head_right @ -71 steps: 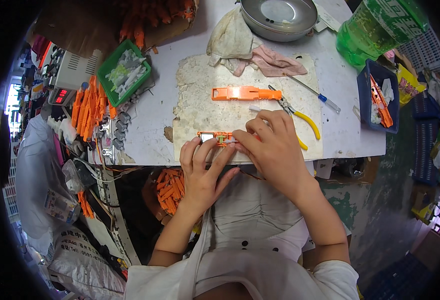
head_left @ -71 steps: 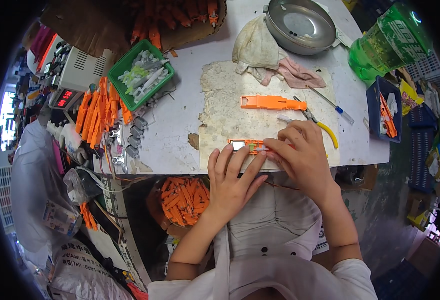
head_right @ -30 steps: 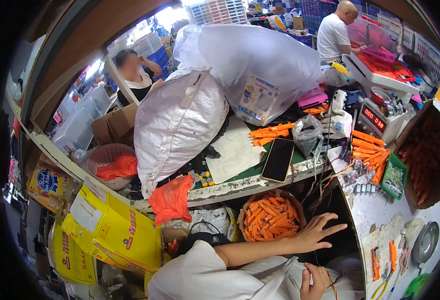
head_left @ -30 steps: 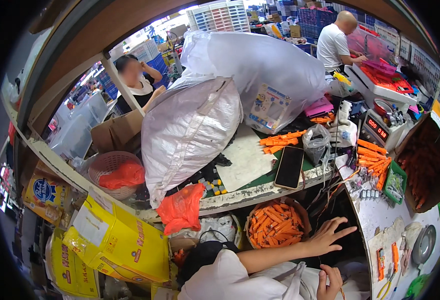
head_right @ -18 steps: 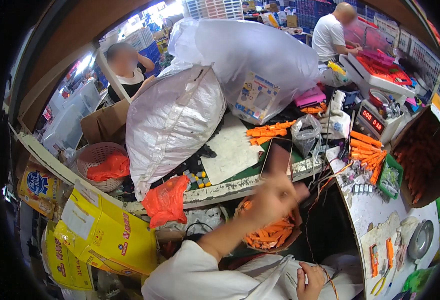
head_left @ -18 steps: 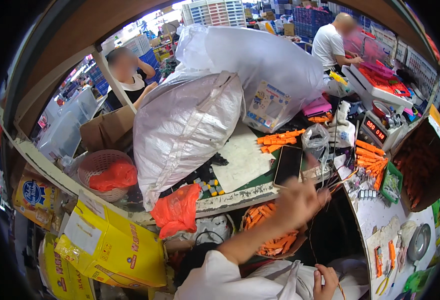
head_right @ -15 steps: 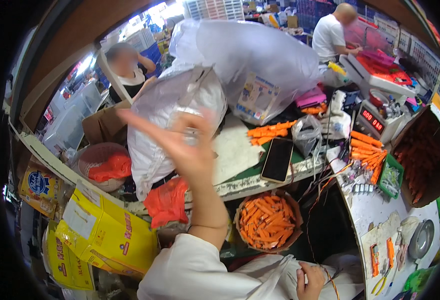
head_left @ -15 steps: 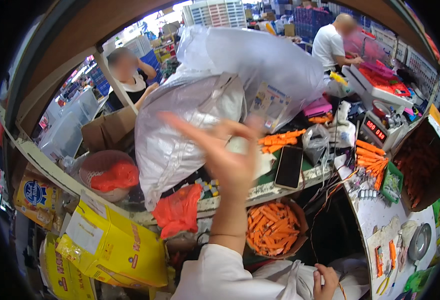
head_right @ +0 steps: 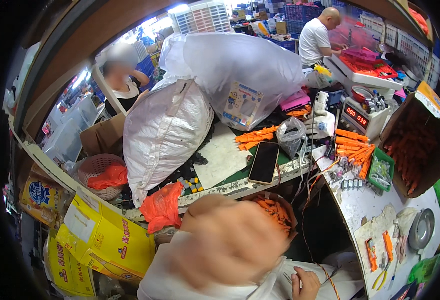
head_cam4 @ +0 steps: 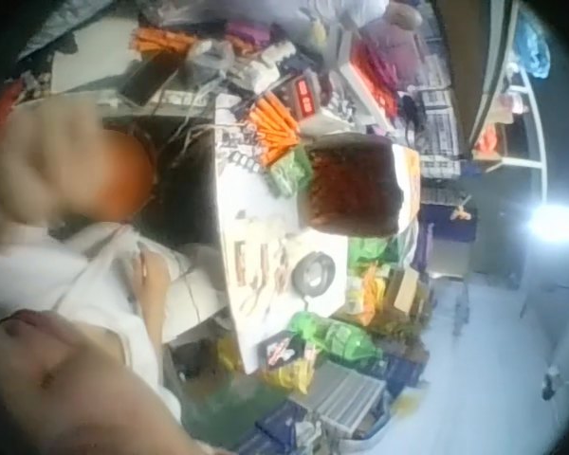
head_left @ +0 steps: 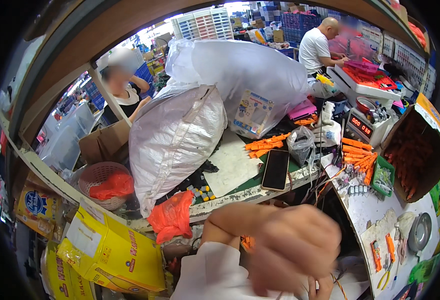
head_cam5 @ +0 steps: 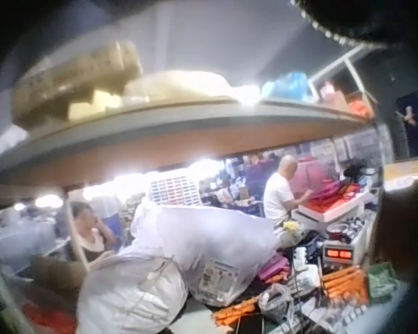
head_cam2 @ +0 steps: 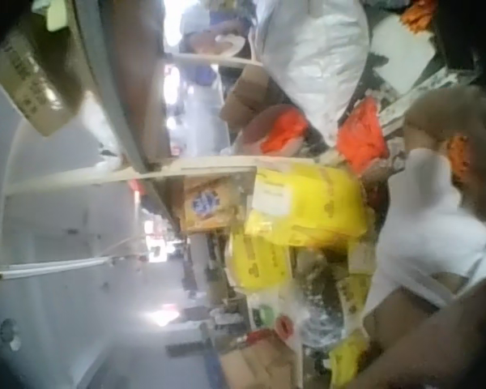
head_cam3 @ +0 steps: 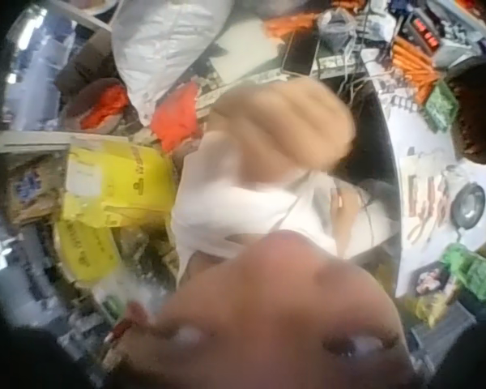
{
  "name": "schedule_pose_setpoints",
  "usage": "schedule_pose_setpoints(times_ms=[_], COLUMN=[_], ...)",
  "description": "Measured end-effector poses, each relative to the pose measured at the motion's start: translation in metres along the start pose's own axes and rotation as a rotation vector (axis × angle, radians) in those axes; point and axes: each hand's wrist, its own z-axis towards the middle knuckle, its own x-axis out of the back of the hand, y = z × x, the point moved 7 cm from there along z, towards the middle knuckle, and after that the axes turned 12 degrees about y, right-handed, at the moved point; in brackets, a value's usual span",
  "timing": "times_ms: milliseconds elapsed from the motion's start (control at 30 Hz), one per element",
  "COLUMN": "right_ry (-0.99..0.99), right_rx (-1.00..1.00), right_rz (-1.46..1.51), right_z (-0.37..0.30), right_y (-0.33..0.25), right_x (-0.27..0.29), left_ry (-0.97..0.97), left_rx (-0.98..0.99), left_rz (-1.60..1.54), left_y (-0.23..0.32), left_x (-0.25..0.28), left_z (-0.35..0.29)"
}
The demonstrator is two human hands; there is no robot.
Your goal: The person assembles small orange plastic components by inserting wires and small metal parts. They use a screwdriver to tighten screws and pliers to manipulate the wires. The person works at a cluttered table with various tools and components.
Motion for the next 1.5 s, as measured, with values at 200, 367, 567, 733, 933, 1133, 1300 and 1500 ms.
schedule_pose_setpoints(times_ms=[200, 367, 567, 733, 933, 1133, 1300, 1500], right_ry=[-0.056, -0.083, -0.001, -0.048, 0.22, 0.264, 0.037, -0.189], right_rx=[-0.059, -0.1, -0.127, -0.55, -0.858, -0.928, -0.942, -1.001], right_rz=[-0.023, 0.059, 0.075, 0.291, 1.706, 2.094, 2.124, 2.094], right_z=[-0.001, -0.007, -0.006, -0.019, -0.051, -0.058, -0.056, -0.048], right_y=[0.008, 0.007, 0.01, 0.074, 0.192, 0.202, 0.18, 0.147], right_x=[-0.002, -0.002, 0.014, -0.006, -0.065, -0.069, -0.081, -0.1], left_ry=[0.373, 0.404, 0.389, 0.509, 0.335, 0.393, 0.407, 0.871], left_rx=[0.065, 0.104, 0.173, 0.048, 0.3, 0.257, 0.365, 0.346], left_rz=[-0.778, -0.782, -0.835, -0.924, -0.857, -0.818, -0.652, -0.453], left_y=[0.043, 0.043, 0.028, 0.019, -0.009, -0.019, -0.01, 0.012], left_x=[0.01, -0.009, -0.021, -0.05, -0.075, -0.116, -0.131, -0.146], left_z=[-0.009, -0.005, 0.007, 0.006, 0.047, 0.055, 0.055, 0.052])
